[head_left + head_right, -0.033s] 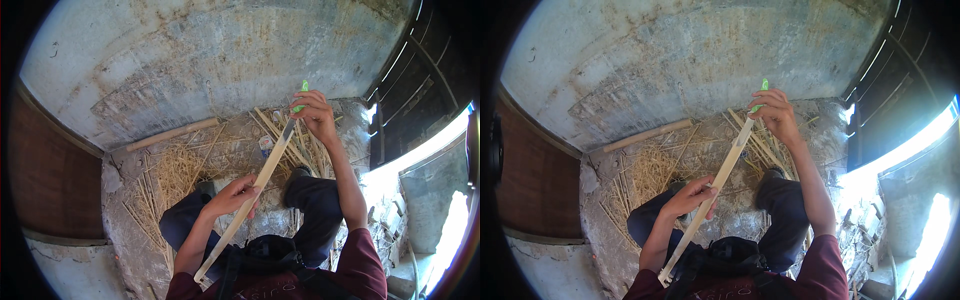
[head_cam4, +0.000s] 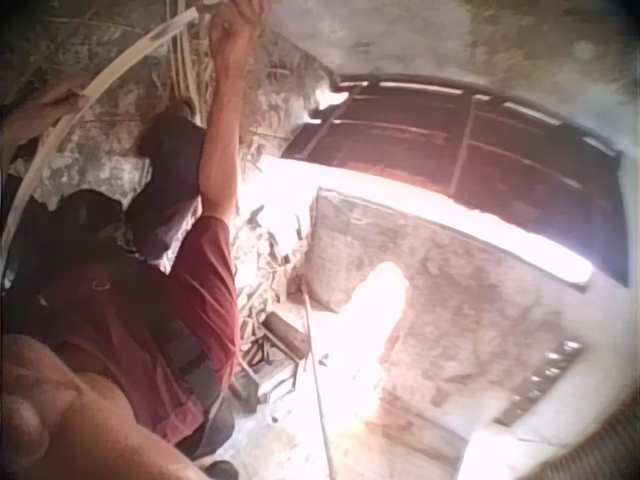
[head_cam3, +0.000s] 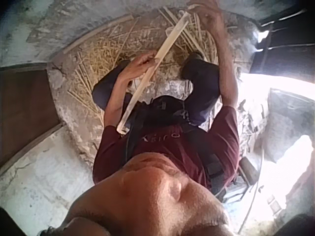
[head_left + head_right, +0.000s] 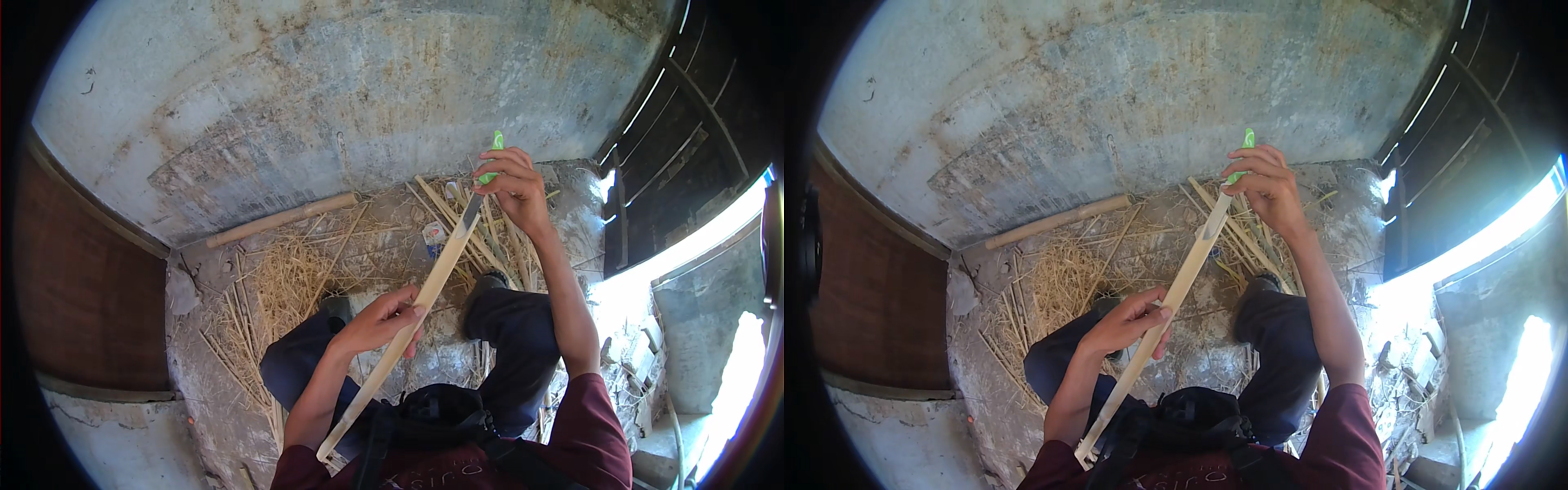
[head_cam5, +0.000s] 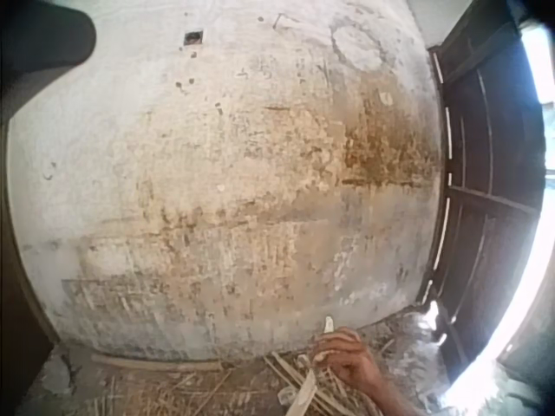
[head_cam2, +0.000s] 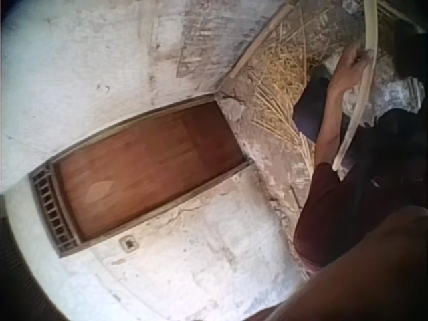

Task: The person uses a small knife to shave down the edges and surfaces of several long bamboo strips, removing thin layers of material to smooth them.

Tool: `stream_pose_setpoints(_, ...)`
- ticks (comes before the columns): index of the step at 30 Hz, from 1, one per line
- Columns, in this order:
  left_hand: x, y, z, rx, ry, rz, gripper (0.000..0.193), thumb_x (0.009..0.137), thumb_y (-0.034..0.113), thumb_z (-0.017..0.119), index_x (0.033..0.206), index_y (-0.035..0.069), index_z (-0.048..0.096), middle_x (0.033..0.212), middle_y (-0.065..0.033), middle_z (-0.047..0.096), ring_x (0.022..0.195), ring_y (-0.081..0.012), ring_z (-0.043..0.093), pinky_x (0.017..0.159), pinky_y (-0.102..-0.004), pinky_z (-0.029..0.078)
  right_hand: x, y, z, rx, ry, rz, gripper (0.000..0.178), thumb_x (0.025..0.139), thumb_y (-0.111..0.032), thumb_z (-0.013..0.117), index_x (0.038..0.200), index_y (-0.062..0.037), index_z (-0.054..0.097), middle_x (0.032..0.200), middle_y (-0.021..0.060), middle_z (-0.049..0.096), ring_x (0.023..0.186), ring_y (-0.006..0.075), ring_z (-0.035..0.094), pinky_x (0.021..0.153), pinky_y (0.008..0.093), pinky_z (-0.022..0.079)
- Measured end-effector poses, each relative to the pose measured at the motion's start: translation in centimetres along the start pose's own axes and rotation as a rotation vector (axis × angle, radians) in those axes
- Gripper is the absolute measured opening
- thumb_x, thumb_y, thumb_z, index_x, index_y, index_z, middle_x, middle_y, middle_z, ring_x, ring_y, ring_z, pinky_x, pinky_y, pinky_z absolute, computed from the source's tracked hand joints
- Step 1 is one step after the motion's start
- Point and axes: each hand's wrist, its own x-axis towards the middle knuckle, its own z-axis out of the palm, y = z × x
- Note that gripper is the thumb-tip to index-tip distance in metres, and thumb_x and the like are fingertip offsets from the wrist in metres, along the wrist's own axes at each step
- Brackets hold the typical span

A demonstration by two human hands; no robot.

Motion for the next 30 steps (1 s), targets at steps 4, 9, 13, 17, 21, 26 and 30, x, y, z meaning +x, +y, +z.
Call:
stream_pose_setpoints(4,-0.3,0.3,0.1,0.001,0.006,0.015,0.022,0.114,0.024,0.053,0.107,0.004,0.054,0.081,-0.0056,0.066,0.063,-0.0156,0.072,0.058,-0.0311,0.058,0.1,-0.4,-0.2,-0.031,0.025,-0.019,0.025,0.075,0.01,0.075,0.085,-0.0116,0.082,0.106,0.0006,0.079,0.122,0.0274,0.071,0.111,0.0481,0.046)
stream_pose_setpoints(9,-0.3,0.4,0.0,0.012,0.01,0.017,0.021,0.115,0.024,0.053,0.109,0.004,0.056,0.081,-0.0057,0.067,0.063,-0.0157,0.072,0.059,-0.0317,0.059,0.1,-0.5,-0.1,-0.045,0.034,-0.017,0.026,0.074,0.01,0.074,0.084,-0.0125,0.082,0.106,0.0004,0.079,0.121,0.0271,0.071,0.111,0.0478,0.047)
stream_pose_setpoints(13,-0.2,0.3,0.1,0.004,0.025,0.004,0.02,0.115,0.022,0.052,0.112,0.004,0.058,0.077,-0.006,0.067,0.064,-0.0157,0.071,0.06,-0.0328,0.06,0.2,-0.6,-0.1,-0.051,0.035,-0.012,0.028,0.074,0.011,0.074,0.085,-0.0131,0.082,0.105,0.0002,0.079,0.121,0.0268,0.071,0.11,0.0477,0.047)
stream_pose_setpoints(17,-0.1,0.0,-0.1,-0.01,0.015,0.008,0.023,0.115,0.025,0.051,0.114,0.003,0.057,0.078,-0.0056,0.066,0.065,-0.0143,0.07,0.06,-0.032,0.06,0.2,-0.5,0.1,-0.048,0.04,-0.01,0.028,0.075,0.012,0.073,0.086,-0.0129,0.082,0.105,0.0002,0.079,0.121,0.0267,0.071,0.111,0.0478,0.047)
stream_pose_setpoints(21,-0.2,1.3,0.7,-0.018,0.052,-0.015,0.023,0.116,0.025,0.05,0.12,0.003,0.055,0.079,-0.0082,0.07,0.067,-0.0159,0.073,0.062,-0.0325,0.062,0.0,-0.3,0.1,-0.035,0.026,0.007,0.027,0.076,0.011,0.074,0.086,-0.0122,0.082,0.105,0.0003,0.079,0.121,0.0269,0.071,0.111,0.0482,0.047)
stream_pose_setpoints(26,0.8,-0.6,0.8,-0.192,0.138,0.039,0.026,0.116,0.027,0.051,0.125,0.003,0.054,0.086,-0.012,0.075,0.072,-0.0188,0.076,0.063,-0.0339,0.062,0.3,-0.8,0.6,-0.014,0.019,-0.024,0.024,0.077,0.01,0.075,0.085,-0.0121,0.081,0.106,-0.0003,0.079,0.121,0.027,0.071,0.112,0.0484,0.046)
stream_pose_setpoints(30,1.2,-0.8,0.4,-0.167,0.097,0.018,0.029,0.115,0.032,0.052,0.122,0.004,0.055,0.086,-0.0113,0.075,0.076,-0.0201,0.076,0.063,-0.0346,0.062,0.5,-1.4,0.7,-0.009,0.01,-0.032,0.022,0.078,0.008,0.077,0.084,-0.0128,0.081,0.106,-0.0008,0.079,0.122,0.0271,0.071,0.112,0.0485,0.046)
